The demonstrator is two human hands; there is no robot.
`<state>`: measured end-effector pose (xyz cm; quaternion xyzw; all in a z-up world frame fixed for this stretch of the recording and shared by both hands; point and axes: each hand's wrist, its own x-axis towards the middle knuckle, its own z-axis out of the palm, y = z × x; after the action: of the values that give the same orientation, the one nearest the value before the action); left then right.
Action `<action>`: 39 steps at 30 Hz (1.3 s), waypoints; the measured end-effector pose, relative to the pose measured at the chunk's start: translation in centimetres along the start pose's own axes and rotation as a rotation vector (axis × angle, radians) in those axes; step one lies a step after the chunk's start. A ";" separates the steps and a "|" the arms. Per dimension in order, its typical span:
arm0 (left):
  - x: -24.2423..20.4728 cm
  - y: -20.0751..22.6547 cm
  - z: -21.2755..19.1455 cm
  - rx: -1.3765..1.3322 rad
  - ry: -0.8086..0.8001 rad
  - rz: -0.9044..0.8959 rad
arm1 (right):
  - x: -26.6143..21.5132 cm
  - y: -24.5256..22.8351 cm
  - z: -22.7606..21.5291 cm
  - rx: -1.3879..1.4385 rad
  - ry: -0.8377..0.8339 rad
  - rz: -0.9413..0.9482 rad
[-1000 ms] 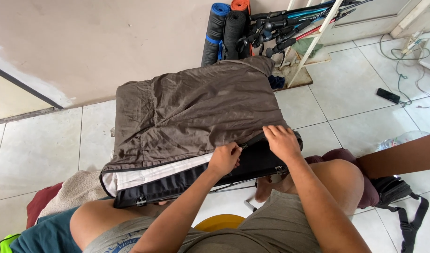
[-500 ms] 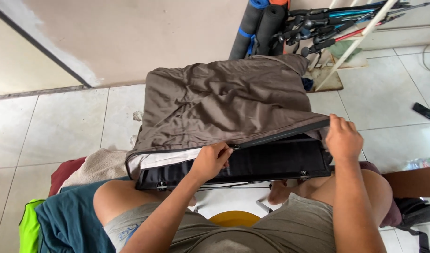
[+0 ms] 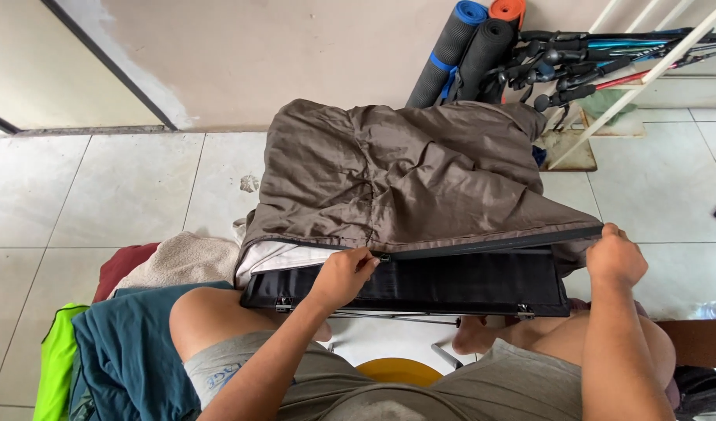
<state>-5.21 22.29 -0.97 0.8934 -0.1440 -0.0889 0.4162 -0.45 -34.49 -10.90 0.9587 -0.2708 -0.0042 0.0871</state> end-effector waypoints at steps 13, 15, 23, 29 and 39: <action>0.4 -2.3 3.0 -0.262 0.117 -0.228 | -15.4 -18.2 -11.5 0.333 0.190 -0.620; 0.5 -1.5 2.6 -0.270 0.111 -0.234 | -17.7 -21.7 -13.7 0.473 0.414 -0.880; 1.6 -1.2 2.8 -0.168 0.187 -0.151 | -17.3 -29.3 -10.6 0.362 0.528 -1.282; 3.6 2.2 3.2 -0.108 0.167 0.010 | -14.2 -24.1 -13.3 0.257 0.593 -1.270; 7.1 7.2 8.4 -0.046 0.087 0.212 | -9.1 -11.9 -11.2 0.120 0.583 -1.070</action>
<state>-2.19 9.52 -1.04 0.8664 -0.2172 -0.0088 0.4496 -1.41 -17.90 -2.26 0.9267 0.2833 0.2304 0.0892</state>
